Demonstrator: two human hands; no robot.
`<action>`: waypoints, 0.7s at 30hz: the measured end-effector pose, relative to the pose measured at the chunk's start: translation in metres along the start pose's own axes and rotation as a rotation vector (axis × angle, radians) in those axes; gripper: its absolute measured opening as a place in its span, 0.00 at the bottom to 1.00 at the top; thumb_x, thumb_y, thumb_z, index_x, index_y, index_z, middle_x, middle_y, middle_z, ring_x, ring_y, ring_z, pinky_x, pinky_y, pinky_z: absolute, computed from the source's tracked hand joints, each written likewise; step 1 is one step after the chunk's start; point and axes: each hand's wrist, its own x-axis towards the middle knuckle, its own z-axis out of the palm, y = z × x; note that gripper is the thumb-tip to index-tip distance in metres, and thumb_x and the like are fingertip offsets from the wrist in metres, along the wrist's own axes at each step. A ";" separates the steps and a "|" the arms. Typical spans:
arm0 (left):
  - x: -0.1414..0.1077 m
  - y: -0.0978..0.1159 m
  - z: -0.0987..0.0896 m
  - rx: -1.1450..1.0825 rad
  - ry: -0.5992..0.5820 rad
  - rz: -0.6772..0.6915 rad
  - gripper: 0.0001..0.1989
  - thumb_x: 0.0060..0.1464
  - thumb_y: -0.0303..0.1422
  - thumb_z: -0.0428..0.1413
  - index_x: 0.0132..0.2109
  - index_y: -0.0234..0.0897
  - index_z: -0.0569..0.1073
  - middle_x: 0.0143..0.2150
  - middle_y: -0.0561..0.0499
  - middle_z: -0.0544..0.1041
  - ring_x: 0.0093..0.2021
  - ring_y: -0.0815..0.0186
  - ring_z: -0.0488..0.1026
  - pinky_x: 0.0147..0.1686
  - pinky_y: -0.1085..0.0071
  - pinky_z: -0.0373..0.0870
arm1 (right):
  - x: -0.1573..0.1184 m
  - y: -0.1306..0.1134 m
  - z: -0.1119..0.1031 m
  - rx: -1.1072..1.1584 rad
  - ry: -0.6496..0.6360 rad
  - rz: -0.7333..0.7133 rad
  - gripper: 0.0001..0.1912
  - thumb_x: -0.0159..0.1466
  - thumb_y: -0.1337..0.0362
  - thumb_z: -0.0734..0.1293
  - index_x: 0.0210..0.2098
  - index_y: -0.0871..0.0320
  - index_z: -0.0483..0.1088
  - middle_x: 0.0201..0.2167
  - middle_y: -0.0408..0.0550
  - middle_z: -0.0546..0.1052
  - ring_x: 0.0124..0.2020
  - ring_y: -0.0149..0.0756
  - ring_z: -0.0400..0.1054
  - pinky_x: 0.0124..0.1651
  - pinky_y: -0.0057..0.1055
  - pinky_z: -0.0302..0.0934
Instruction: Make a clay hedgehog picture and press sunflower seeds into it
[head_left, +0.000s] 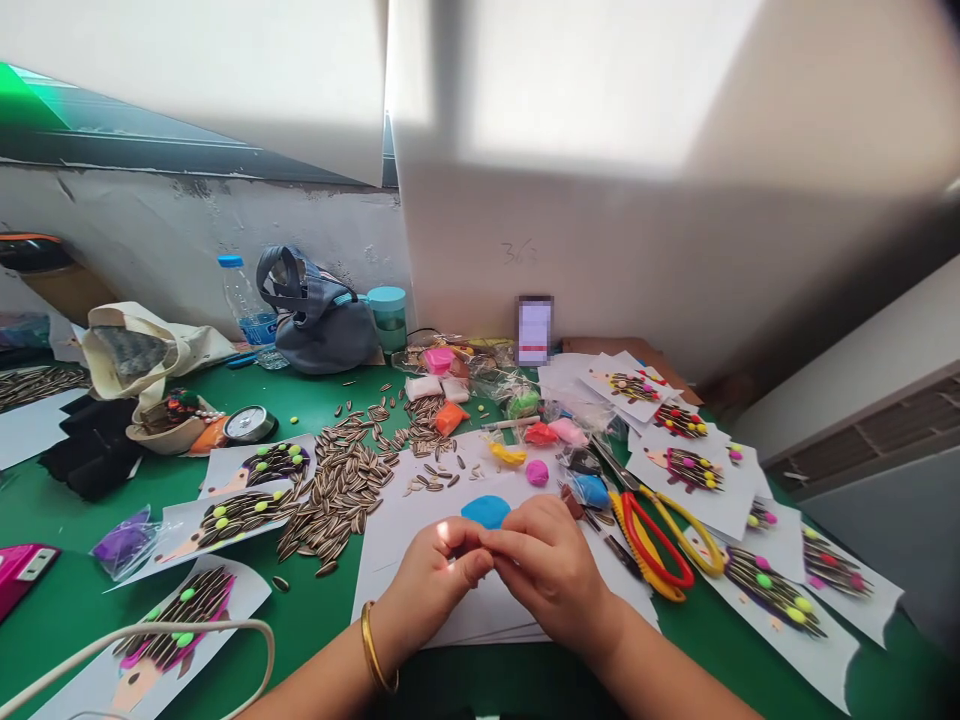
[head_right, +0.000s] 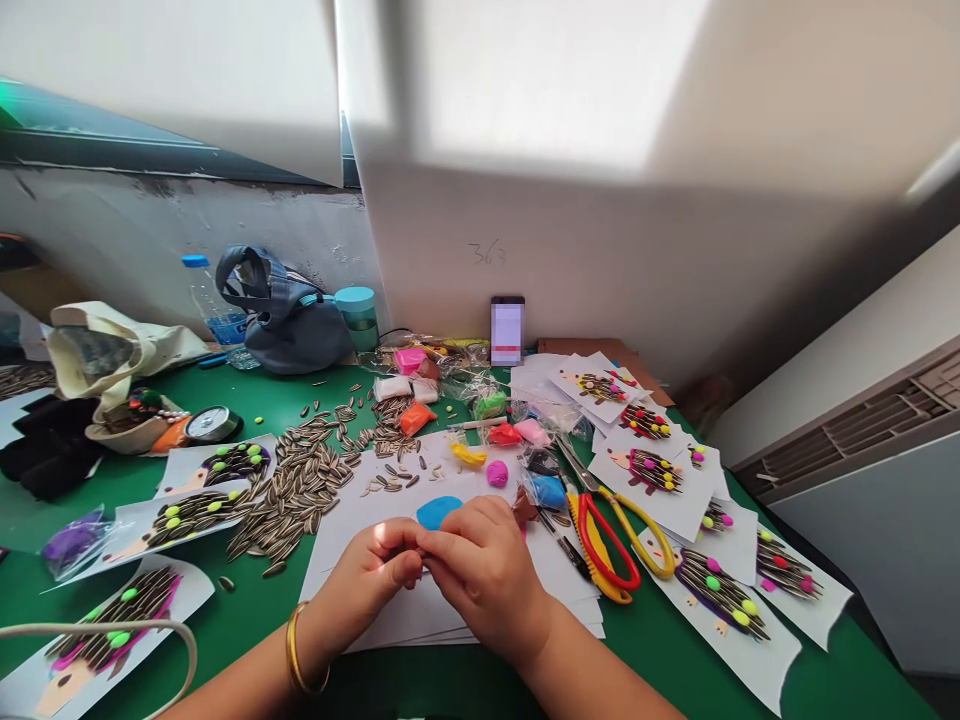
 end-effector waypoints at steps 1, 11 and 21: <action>0.000 0.001 0.000 -0.025 -0.011 -0.018 0.24 0.50 0.54 0.60 0.33 0.35 0.76 0.24 0.54 0.69 0.26 0.67 0.64 0.29 0.71 0.63 | 0.000 0.000 0.000 -0.015 -0.002 0.007 0.13 0.68 0.68 0.64 0.50 0.50 0.73 0.32 0.45 0.75 0.33 0.35 0.65 0.38 0.36 0.58; -0.001 -0.005 -0.002 -0.033 0.019 0.021 0.28 0.55 0.58 0.54 0.29 0.35 0.71 0.22 0.54 0.66 0.25 0.68 0.62 0.28 0.72 0.61 | 0.001 -0.005 -0.001 0.049 -0.150 0.021 0.22 0.73 0.54 0.55 0.63 0.49 0.64 0.52 0.53 0.72 0.53 0.44 0.65 0.55 0.44 0.63; -0.002 0.002 0.001 -0.111 0.032 -0.014 0.24 0.49 0.54 0.62 0.33 0.34 0.74 0.26 0.54 0.69 0.28 0.67 0.64 0.30 0.72 0.65 | 0.000 -0.003 0.001 -0.007 -0.083 0.006 0.19 0.71 0.59 0.61 0.60 0.49 0.67 0.55 0.51 0.72 0.58 0.46 0.62 0.58 0.47 0.62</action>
